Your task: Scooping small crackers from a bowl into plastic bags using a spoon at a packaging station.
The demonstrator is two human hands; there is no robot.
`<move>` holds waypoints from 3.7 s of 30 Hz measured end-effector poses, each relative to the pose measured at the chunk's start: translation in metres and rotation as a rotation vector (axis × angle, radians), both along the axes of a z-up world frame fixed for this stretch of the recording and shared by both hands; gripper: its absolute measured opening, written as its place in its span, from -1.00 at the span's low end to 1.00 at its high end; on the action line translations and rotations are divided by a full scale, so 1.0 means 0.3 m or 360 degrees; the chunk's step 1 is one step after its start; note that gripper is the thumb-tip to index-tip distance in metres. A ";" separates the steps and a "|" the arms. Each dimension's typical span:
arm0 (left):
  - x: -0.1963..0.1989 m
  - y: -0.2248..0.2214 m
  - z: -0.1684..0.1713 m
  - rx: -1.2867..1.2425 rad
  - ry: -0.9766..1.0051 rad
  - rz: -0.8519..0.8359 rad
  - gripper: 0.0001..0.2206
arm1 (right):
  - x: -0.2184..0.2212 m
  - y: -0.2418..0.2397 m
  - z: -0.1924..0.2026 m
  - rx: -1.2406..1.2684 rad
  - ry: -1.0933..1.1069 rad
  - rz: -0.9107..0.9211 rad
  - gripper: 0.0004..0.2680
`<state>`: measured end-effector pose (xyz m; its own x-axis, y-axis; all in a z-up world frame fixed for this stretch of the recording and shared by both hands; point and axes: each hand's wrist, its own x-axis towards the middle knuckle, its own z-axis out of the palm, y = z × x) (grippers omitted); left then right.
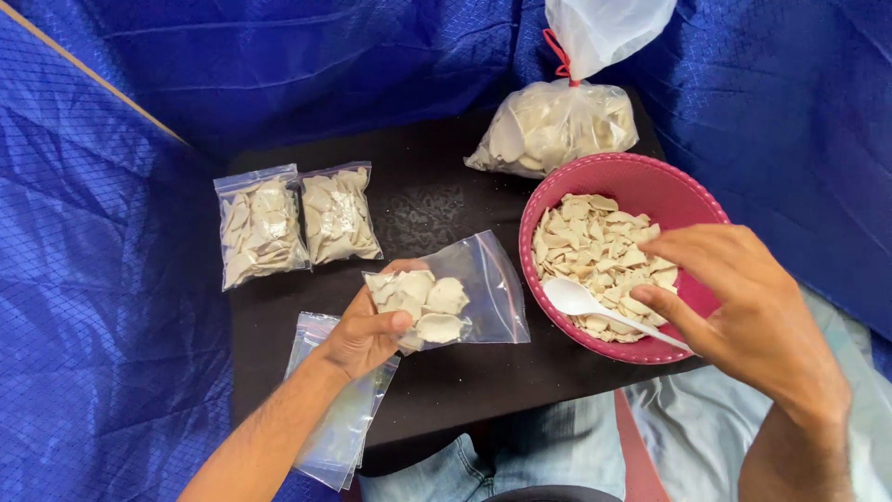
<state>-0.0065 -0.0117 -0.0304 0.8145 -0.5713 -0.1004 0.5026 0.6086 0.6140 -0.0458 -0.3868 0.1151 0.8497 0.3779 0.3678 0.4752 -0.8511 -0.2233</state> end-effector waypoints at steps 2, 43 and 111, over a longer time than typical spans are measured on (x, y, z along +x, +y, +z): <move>-0.001 -0.003 0.015 0.0038 -0.0011 -0.0012 -0.39 | -0.008 -0.085 -0.073 -0.0134 0.0228 -0.0103 -0.68; -0.024 -0.263 0.065 0.0150 0.0141 0.0116 -0.38 | -0.010 -0.203 -0.120 -0.0522 0.0002 -0.0263 -0.79; -0.012 -0.313 0.128 0.0379 0.0158 -0.0037 -0.54 | -0.080 -0.085 0.054 0.0069 0.0016 -0.0282 -0.95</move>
<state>-0.0100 -0.1056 0.0079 0.7811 -0.5403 -0.3129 0.5795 0.4407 0.6855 -0.0698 -0.4123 0.1314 0.9051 0.2059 0.3719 0.3163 -0.9107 -0.2657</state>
